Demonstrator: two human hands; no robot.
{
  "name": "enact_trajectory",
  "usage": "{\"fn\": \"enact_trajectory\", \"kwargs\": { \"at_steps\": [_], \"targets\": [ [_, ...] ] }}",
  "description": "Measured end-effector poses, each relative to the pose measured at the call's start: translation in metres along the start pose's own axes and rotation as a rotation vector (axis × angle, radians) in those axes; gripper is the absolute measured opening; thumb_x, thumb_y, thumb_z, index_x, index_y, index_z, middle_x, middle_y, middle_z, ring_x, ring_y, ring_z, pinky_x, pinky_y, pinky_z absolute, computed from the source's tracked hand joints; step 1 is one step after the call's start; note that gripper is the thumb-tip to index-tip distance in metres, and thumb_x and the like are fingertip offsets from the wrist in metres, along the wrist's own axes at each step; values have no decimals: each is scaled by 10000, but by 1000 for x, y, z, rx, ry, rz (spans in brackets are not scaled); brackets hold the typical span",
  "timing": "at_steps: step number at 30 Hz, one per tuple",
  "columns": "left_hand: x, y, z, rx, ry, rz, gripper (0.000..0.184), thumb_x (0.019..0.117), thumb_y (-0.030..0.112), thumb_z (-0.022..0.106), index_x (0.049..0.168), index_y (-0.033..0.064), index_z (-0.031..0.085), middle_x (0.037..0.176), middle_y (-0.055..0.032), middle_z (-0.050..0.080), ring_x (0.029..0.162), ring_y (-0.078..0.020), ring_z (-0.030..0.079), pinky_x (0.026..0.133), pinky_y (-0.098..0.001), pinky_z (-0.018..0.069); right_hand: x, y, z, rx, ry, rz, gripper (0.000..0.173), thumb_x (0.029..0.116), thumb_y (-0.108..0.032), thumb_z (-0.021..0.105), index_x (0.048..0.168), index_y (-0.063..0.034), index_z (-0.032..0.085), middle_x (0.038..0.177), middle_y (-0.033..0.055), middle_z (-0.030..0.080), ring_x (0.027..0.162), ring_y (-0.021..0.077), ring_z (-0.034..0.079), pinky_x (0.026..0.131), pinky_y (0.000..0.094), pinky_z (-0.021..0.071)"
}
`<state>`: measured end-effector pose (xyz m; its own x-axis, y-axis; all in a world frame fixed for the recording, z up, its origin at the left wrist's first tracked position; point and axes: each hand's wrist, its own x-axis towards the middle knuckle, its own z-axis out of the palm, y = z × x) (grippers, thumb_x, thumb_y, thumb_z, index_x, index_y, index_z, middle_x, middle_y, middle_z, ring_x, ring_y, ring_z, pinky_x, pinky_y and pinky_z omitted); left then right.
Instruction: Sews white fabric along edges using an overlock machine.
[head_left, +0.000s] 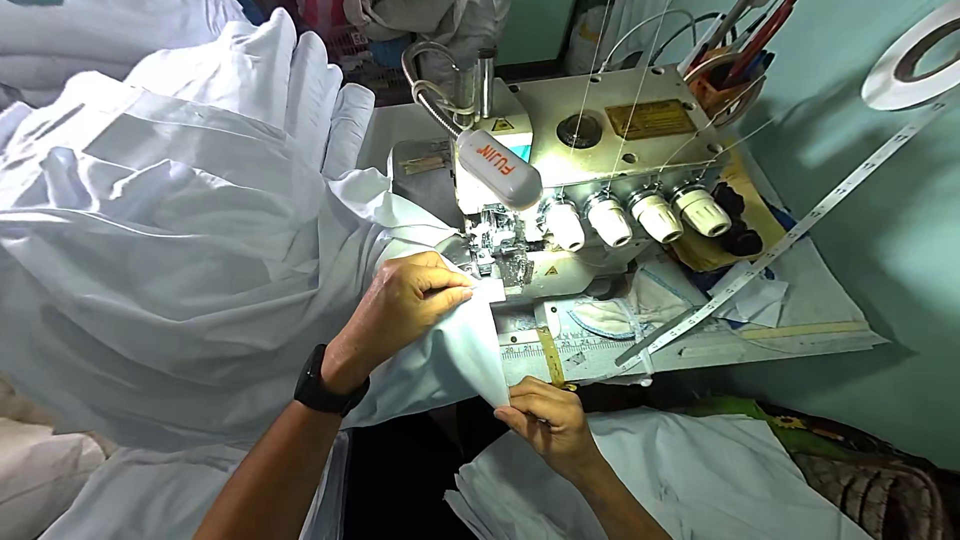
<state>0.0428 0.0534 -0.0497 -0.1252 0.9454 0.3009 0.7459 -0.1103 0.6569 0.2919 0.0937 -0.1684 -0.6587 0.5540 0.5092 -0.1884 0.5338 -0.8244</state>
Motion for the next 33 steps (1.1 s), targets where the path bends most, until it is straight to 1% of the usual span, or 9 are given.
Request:
{"fn": "enact_trajectory", "kwargs": {
  "at_steps": [4, 8, 11, 14, 16, 25, 28, 31, 33],
  "targets": [
    [0, 5, 10, 41, 126, -62, 38, 878, 83, 719, 897, 52, 734, 824, -19, 632, 685, -12, 562, 604, -125, 455, 0, -6, 2, 153, 64, 144, 219, 892, -124, 750, 732, 11, 687, 769, 42, 694, 734, -40, 618, 683, 71, 494],
    [-18, 27, 36, 480, 195, 44, 179, 952, 88, 616, 1008, 32, 776, 1016, -147, 711, 910, -292, 684, 763, -427, 547, 2, -27, 1, 405, 106, 516, 95, 802, -39, 764, 767, -75, 684, 712, -92, 663, 620, -89, 556, 562, 82, 447],
    [-35, 38, 68, 706, 288, 20, 274, 979, 127, 550, 1106, 67, 785, 1129, -103, 765, 1093, -320, 715, 947, -517, 534, 7, -34, -6, 533, -14, 734, 226, 793, -7, 741, 998, -78, 677, 674, -123, 635, 551, -51, 547, 513, 128, 458],
    [-32, 28, 71, 603, 273, -14, 325, 1026, 127, 491, 1226, 59, 738, 1301, -107, 705, 1265, -334, 637, 1056, -592, 456, 17, -37, 1, 476, 46, 711, 100, 829, -20, 708, 813, -118, 706, 640, -126, 626, 525, -65, 536, 501, 117, 454],
    [-27, 22, 62, 506, 224, -13, 333, 1050, 158, 463, 1229, 45, 719, 1355, -115, 673, 1324, -328, 594, 1104, -650, 378, 21, -43, 5, 464, 58, 647, 103, 837, -17, 707, 801, -114, 705, 651, -125, 631, 538, -74, 542, 511, 108, 461],
    [2, -8, 12, 257, 19, -25, 335, 1035, 153, 420, 1164, -29, 670, 1320, -174, 670, 1342, -316, 574, 1183, -658, 246, 49, -44, 19, 510, 126, 654, 121, 807, 22, 712, 783, -96, 704, 612, -99, 620, 498, -42, 533, 479, 136, 462],
    [-8, -5, 13, 231, 129, 14, 393, 1047, 254, 456, 1208, -62, 625, 1395, -214, 597, 1375, -348, 525, 1194, -667, 215, 62, -52, 19, 627, 215, 658, 131, 794, 69, 701, 801, -61, 703, 620, -55, 635, 490, -15, 540, 464, 149, 464],
    [-58, 15, 51, 212, 298, 123, 661, 961, 682, 505, 1290, 109, 518, 1511, -129, 492, 1497, -250, 358, 1245, -571, 159, 72, -69, 12, 724, 286, 599, 205, 780, 120, 695, 924, -23, 664, 653, -24, 672, 511, 2, 581, 474, 151, 488],
    [-95, -2, 75, 473, 389, 109, 512, 1012, 571, 477, 1380, 216, 458, 1524, -94, 478, 1512, -250, 323, 1212, -592, 145, 75, -74, 11, 703, 315, 539, 253, 766, 131, 709, 931, -48, 639, 673, -30, 687, 531, 8, 608, 494, 158, 515]
  ]
}}
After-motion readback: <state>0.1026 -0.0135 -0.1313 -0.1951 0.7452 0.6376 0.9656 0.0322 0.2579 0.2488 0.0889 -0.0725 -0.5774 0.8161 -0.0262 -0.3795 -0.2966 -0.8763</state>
